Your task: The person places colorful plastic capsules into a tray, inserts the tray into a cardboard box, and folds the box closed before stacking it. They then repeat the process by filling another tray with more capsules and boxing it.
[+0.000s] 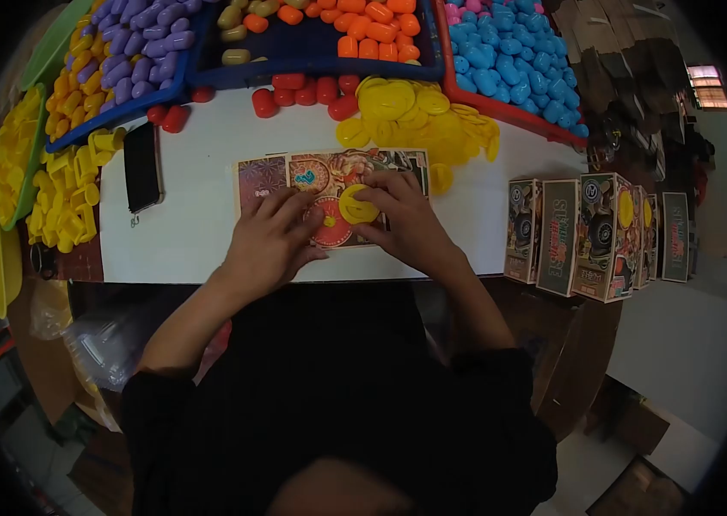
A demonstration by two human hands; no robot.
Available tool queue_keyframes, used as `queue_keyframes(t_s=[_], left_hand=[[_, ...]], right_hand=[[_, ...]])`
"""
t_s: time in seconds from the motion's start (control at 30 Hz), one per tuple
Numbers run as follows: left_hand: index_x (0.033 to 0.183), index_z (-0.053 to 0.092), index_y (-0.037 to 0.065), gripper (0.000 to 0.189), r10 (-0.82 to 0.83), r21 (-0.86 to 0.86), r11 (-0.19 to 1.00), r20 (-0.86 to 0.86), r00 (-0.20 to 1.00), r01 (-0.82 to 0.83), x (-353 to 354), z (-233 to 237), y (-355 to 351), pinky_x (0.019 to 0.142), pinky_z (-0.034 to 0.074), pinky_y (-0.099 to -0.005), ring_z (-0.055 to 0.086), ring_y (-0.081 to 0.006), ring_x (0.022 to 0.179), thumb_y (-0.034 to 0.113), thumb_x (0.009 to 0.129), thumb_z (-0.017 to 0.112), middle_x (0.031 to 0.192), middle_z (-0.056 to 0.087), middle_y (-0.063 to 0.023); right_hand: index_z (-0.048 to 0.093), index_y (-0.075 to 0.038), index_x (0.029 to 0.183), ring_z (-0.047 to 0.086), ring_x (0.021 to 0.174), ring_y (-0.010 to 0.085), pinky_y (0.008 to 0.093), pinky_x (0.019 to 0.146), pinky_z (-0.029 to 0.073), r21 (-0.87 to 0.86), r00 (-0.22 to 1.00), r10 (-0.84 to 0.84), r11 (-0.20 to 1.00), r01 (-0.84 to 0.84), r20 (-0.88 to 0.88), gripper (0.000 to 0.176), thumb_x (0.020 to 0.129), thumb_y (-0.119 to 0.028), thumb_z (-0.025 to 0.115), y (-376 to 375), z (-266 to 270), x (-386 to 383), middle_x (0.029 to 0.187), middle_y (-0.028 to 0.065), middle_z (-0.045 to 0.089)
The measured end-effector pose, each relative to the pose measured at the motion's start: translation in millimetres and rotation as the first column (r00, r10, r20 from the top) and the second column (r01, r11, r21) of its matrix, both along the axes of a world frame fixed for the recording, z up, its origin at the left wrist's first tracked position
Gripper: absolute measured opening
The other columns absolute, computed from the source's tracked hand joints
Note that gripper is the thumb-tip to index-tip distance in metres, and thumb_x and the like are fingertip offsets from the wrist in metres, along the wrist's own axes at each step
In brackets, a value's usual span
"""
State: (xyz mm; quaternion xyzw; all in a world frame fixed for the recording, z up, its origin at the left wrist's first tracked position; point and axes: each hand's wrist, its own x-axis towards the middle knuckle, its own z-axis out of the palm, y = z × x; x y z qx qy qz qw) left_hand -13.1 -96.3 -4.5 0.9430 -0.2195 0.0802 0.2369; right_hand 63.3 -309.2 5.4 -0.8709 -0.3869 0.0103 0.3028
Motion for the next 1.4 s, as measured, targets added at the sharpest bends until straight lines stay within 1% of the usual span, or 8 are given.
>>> queue_keyframes(t_s=[0.57, 0.83, 1.07, 1.13, 1.17, 1.23, 1.33, 1.4], left_hand=[[0.112, 0.055, 0.005, 0.057, 0.021, -0.308, 0.944, -0.306, 0.952, -0.12, 24.5, -1.2, 14.6, 0.085, 0.042, -0.0371, 0.053, -0.0298, 0.098, 0.027, 0.064, 0.076, 0.101, 0.058, -0.0095], [0.076, 0.067, 0.014, 0.032, 0.111, 0.279, 0.956, -0.639, 0.761, 0.095, 81.8, 27.3, -6.2, 0.067, 0.049, -0.038, 0.062, -0.0263, 0.082, 0.03, 0.053, 0.081, 0.084, 0.065, -0.0072], [0.077, 0.067, 0.014, 0.032, 0.183, 0.387, 0.917, -0.626, 0.758, 0.097, 79.7, 31.4, -11.3, 0.072, 0.049, -0.0374, 0.062, -0.0266, 0.085, 0.032, 0.055, 0.08, 0.09, 0.065, -0.0064], [0.098, 0.062, 0.012, 0.048, 0.013, 0.181, 0.981, -0.446, 0.895, 0.076, 68.7, 23.7, 4.0, 0.08, 0.047, -0.0374, 0.059, -0.0273, 0.094, 0.034, 0.059, 0.079, 0.103, 0.062, -0.0079], [0.098, 0.062, 0.012, 0.048, 0.024, 0.194, 0.979, -0.434, 0.9, 0.068, 61.6, 17.3, 12.4, 0.08, 0.047, -0.0374, 0.059, -0.0273, 0.094, 0.034, 0.059, 0.079, 0.103, 0.062, -0.0079], [0.118, 0.049, 0.007, 0.064, 0.394, -0.043, 0.916, 0.285, 0.874, -0.4, 46.9, -5.8, 36.0, 0.082, 0.045, -0.0397, 0.056, -0.0295, 0.098, 0.033, 0.067, 0.076, 0.113, 0.056, -0.0106], [0.129, 0.033, 0.002, 0.061, 0.474, -0.325, 0.751, -0.341, 0.812, -0.575, 24.7, -7.1, 61.1, 0.067, 0.045, -0.031, 0.058, -0.0207, 0.078, 0.025, 0.081, 0.063, 0.093, 0.061, -0.0124], [0.13, 0.031, 0.002, 0.055, 0.229, -0.471, 0.562, -0.701, 0.675, -0.68, 9.7, 30.8, 51.6, 0.061, 0.044, -0.0269, 0.057, -0.016, 0.072, 0.021, 0.086, 0.057, 0.086, 0.061, -0.0117]], right_hand=[[0.064, -0.004, 0.088, 0.059, 0.09, 0.0227, 0.0309, 0.076, 0.049, 0.218, 0.997, -0.004, 0.976, 0.021, -0.081, 0.035, 0.059, -0.014, 0.081, 17.5, -25.9, -22.2, 0.101, 0.0071, 0.063], [0.068, -0.002, 0.081, 0.064, 0.082, 0.0233, 0.0323, 0.071, 0.051, -0.042, 0.884, 0.203, 0.969, -0.243, -0.421, 0.024, 0.062, -0.015, 0.074, 14.8, -4.8, 16.7, 0.086, 0.0089, 0.067], [0.064, 0.001, 0.087, 0.064, 0.087, 0.0239, 0.0324, 0.074, 0.051, -0.351, 0.991, 0.064, 0.936, -0.02, 0.115, 0.023, 0.065, -0.007, 0.067, 31.7, -15.3, -23.2, 0.097, 0.0121, 0.065], [0.064, 0.001, 0.091, 0.063, 0.091, 0.022, 0.0304, 0.075, 0.051, -0.363, 0.993, 0.057, 0.932, -0.016, 0.102, 0.022, 0.07, -0.005, 0.065, 22.8, -12.6, -15.1, 0.1, 0.0116, 0.064], [0.062, 0.003, 0.097, 0.063, 0.089, 0.0197, 0.0298, 0.073, 0.051, -0.082, 0.94, 0.059, 0.992, -0.092, -0.337, 0.025, 0.074, -0.005, 0.065, 7.1, -10.1, 0.6, 0.098, 0.0136, 0.064], [0.06, 0.004, 0.103, 0.064, 0.087, 0.0174, 0.0291, 0.071, 0.052, 0.235, 0.716, 0.188, 0.971, -0.035, -0.672, 0.027, 0.078, -0.006, 0.064, 0.9, -4.8, 10.1, 0.096, 0.0157, 0.064], [0.053, 0.003, 0.117, 0.061, 0.081, 0.0157, 0.0244, 0.068, 0.05, 0.503, 0.675, 0.093, 0.742, 0.443, -0.732, 0.044, 0.078, -0.01, 0.068, -4.5, 1.9, -23.8, 0.098, 0.0125, 0.061], [0.056, 0.002, 0.112, 0.057, 0.074, 0.0157, 0.0242, 0.063, 0.048, 0.5, 0.954, -0.018, 0.849, 0.173, -0.3, 0.039, 0.077, -0.01, 0.068, 4.3, 27.0, -49.7, 0.09, 0.0099, 0.058]])
